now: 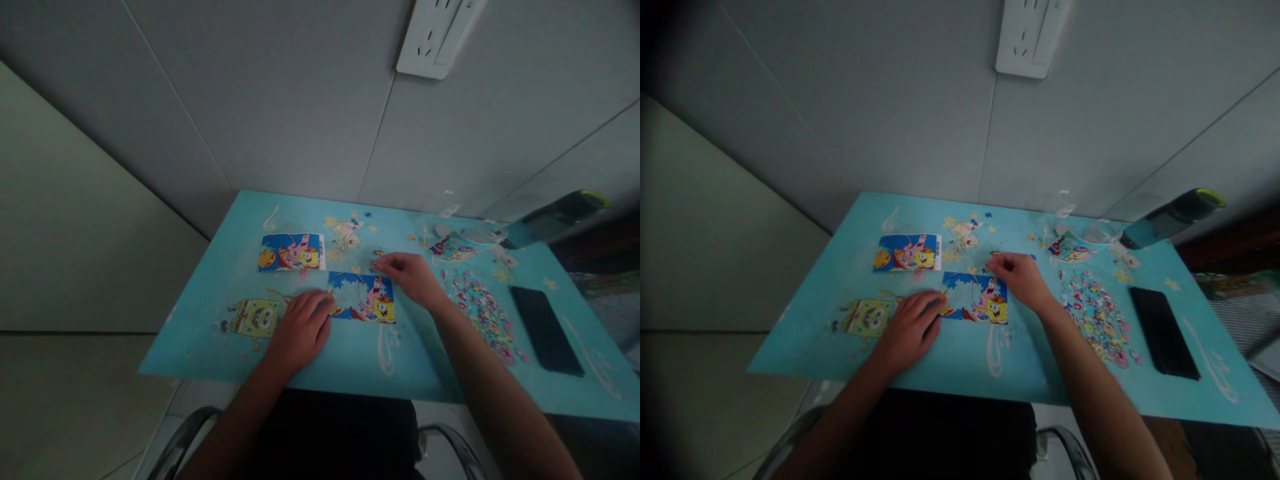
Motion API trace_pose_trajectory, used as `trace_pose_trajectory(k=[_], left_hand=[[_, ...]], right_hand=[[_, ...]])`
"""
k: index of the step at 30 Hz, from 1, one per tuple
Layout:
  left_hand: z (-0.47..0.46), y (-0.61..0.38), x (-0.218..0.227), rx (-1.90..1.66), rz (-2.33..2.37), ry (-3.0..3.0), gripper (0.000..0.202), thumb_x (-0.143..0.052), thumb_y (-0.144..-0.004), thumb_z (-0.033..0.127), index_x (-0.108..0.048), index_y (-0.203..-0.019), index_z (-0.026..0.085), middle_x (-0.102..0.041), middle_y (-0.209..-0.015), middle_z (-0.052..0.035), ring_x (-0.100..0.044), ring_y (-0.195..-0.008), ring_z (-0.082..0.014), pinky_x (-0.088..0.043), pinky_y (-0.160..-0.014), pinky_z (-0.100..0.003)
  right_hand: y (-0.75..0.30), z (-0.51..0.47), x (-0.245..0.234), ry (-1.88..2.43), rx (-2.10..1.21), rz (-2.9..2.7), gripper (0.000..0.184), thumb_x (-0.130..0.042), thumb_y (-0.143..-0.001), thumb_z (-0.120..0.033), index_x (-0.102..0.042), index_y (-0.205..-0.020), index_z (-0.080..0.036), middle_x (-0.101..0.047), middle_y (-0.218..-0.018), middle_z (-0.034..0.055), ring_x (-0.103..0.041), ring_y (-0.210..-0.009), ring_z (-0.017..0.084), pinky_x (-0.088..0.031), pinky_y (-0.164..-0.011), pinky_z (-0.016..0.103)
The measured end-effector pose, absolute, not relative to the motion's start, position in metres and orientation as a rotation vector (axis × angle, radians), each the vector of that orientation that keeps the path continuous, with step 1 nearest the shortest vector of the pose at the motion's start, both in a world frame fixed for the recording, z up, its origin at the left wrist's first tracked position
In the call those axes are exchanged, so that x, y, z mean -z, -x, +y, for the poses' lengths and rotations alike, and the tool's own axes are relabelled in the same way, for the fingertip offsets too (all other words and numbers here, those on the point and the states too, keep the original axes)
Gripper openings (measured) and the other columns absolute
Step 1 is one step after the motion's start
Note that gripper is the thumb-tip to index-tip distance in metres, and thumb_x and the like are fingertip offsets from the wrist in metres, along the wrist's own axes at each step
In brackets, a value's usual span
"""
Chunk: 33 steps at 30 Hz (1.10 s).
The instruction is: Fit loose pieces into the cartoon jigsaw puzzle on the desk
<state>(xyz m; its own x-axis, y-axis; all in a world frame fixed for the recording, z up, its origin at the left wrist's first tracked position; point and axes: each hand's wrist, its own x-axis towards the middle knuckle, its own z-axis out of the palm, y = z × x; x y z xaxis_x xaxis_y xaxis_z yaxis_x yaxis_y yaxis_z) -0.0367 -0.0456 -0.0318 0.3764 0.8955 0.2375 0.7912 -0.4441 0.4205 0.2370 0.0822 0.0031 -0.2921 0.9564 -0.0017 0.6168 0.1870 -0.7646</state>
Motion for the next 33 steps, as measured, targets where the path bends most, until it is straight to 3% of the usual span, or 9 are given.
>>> trace_pose_trajectory(k=[3,5,23,33], left_hand=[[-0.045,0.036,0.032,-0.640,1.494,-2.395,0.037,-0.048,-0.097,0.019,-0.056,-0.133,0.021,-0.057,-0.134,-0.0089,-0.049,-0.129,-0.0261,-0.040,-0.111,-0.048],[-0.045,0.036,0.032,-0.644,1.491,-2.396,0.037,-0.049,-0.097,0.019,-0.056,-0.133,0.022,-0.057,-0.134,-0.0089,-0.049,-0.129,-0.0262,-0.040,-0.112,-0.048],[-0.046,0.036,0.032,-0.666,1.504,-2.400,0.035,-0.050,-0.097,0.019,-0.058,-0.131,0.022,-0.058,-0.133,-0.0098,-0.050,-0.129,-0.0267,-0.041,-0.110,-0.049],[-0.046,0.036,0.031,-0.641,1.506,-2.401,0.036,-0.050,-0.097,0.019,-0.057,-0.132,0.021,-0.057,-0.133,-0.0099,-0.050,-0.129,-0.0261,-0.040,-0.111,-0.048]], right_hand=[[-0.225,0.045,-0.002,1.383,-1.213,-2.049,0.024,-0.063,-0.089,-0.038,-0.077,-0.090,-0.019,-0.075,-0.080,0.0019,-0.065,-0.068,0.016,-0.050,-0.064,0.027],[-0.219,0.031,0.002,1.362,-1.238,-2.101,0.023,-0.062,-0.090,-0.036,-0.077,-0.090,-0.020,-0.074,-0.079,0.0006,-0.065,-0.068,0.016,-0.049,-0.062,0.026],[-0.213,0.031,0.015,1.331,-1.058,-2.231,0.020,-0.060,-0.090,-0.027,-0.078,-0.096,-0.022,-0.076,-0.088,0.0026,-0.067,-0.074,0.018,-0.051,-0.069,0.029],[-0.211,0.032,-0.018,1.055,-0.881,-2.587,0.022,-0.052,-0.097,-0.020,-0.074,-0.095,-0.023,-0.070,-0.093,0.0047,-0.064,-0.086,0.019,-0.049,-0.080,0.031]])
